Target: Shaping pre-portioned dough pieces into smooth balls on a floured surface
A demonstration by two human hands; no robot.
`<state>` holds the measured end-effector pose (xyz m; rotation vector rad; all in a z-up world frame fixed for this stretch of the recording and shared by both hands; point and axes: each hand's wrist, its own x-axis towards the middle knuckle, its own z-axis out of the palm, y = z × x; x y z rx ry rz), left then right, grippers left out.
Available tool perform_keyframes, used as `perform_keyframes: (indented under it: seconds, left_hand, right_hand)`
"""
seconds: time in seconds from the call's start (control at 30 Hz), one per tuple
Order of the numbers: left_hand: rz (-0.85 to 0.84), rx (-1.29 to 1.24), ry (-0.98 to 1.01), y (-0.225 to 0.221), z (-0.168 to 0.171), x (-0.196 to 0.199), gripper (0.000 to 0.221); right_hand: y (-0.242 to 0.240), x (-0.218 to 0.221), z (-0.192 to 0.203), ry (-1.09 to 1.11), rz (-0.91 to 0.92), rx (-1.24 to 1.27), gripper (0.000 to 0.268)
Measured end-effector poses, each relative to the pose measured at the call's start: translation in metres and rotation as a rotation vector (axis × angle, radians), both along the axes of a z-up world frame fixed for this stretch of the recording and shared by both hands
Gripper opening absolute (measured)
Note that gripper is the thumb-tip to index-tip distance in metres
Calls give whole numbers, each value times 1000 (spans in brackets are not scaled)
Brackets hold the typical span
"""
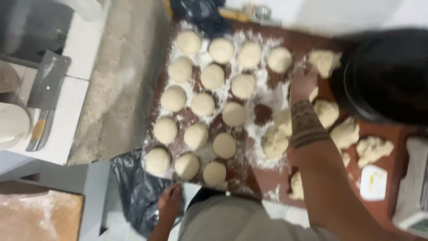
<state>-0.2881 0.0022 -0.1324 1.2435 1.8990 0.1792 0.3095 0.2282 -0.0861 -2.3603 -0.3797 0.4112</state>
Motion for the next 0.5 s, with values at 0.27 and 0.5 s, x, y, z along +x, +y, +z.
perform_keyframes:
  seconds: [0.27, 0.5]
  left_hand:
    - [366, -35, -255, 28, 37, 45, 25]
    - [-71, -21, -116, 26, 43, 86, 33]
  right_hand:
    - [-218, -119, 43, 235, 627, -132, 61]
    - [-238, -104, -58, -502, 871, -172, 51]
